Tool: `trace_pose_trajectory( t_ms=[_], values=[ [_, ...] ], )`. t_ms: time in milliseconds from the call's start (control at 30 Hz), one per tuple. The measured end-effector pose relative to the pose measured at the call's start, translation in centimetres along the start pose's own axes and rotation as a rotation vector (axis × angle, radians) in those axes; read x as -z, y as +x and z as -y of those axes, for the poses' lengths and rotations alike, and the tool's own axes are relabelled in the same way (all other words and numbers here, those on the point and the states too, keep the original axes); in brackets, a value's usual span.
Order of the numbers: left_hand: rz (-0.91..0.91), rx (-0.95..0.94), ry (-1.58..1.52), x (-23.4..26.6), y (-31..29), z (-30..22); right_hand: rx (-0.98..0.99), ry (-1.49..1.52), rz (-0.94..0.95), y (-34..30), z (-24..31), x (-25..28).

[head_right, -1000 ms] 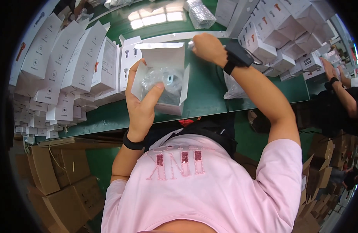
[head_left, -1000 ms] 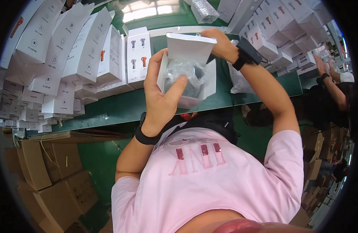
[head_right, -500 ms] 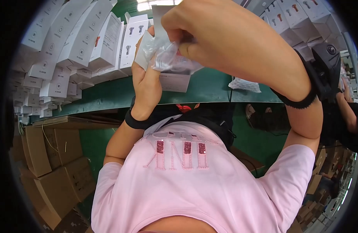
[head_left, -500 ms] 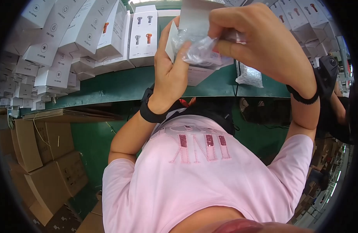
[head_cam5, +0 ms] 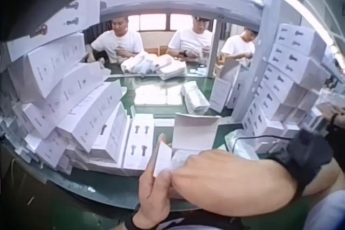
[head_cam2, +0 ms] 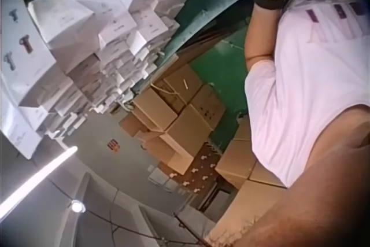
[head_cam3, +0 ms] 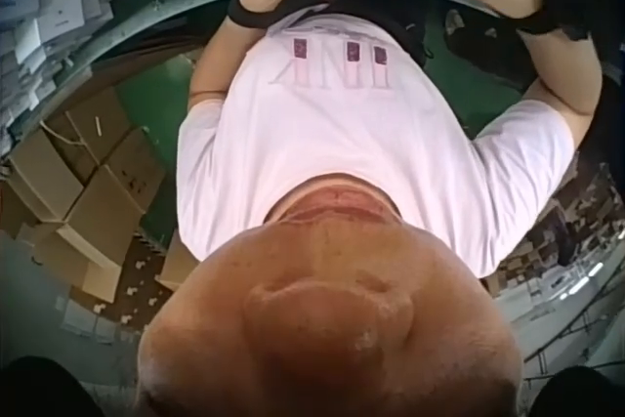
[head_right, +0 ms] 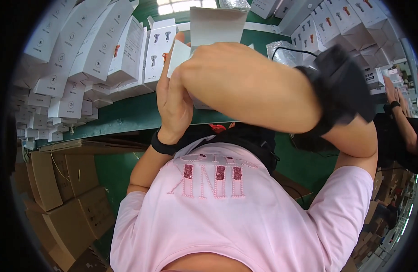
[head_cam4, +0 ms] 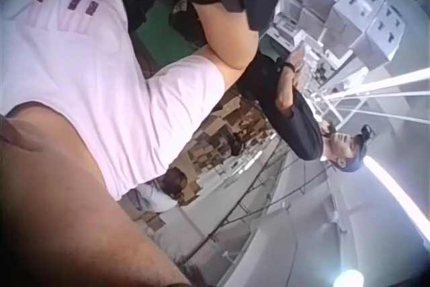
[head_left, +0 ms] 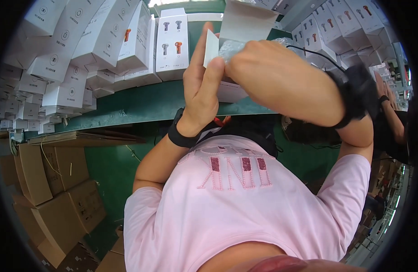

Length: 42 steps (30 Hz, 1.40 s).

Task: Packaging small electronic devices into boxes on an assembly line.

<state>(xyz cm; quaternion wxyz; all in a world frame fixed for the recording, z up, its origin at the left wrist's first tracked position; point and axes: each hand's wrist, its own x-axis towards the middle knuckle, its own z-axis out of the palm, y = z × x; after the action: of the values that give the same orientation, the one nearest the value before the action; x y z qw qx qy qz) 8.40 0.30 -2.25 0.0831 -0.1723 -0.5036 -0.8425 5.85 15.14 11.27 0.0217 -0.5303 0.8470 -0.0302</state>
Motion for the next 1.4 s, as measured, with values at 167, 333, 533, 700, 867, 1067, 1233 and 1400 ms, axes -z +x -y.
trace_pose_trajectory(
  t_ms=[167,333,533,700,867,1067,1233,1400],
  values=[
    [0.100,-0.251,0.178,2.3,-1.0,0.7,-0.130,0.363,-0.374,-3.7,-3.1,3.2],
    [0.284,-0.339,0.820,3.9,-0.3,-2.0,-0.541,0.968,-0.378,-4.8,-5.4,-5.8],
    [0.324,-0.328,0.853,4.5,0.5,-2.8,-0.326,1.423,-0.487,-1.0,-2.3,-9.6],
    [0.229,-0.345,0.789,3.6,0.7,-1.8,0.050,1.168,-0.770,-1.7,-3.9,-10.1],
    [0.271,-0.324,0.744,4.3,0.9,-1.2,0.027,0.761,-0.661,-2.9,-3.2,-8.9],
    [0.208,-0.232,0.428,4.6,0.2,-0.3,0.117,0.430,-0.615,-3.3,-3.0,-8.2],
    [0.318,-0.223,0.551,5.0,0.7,-1.1,0.146,0.322,-0.630,-3.3,-3.1,-8.4],
    [0.295,-0.258,0.643,4.8,1.1,-1.7,0.083,0.177,-0.604,-2.4,-1.6,-7.1]
  ],
)
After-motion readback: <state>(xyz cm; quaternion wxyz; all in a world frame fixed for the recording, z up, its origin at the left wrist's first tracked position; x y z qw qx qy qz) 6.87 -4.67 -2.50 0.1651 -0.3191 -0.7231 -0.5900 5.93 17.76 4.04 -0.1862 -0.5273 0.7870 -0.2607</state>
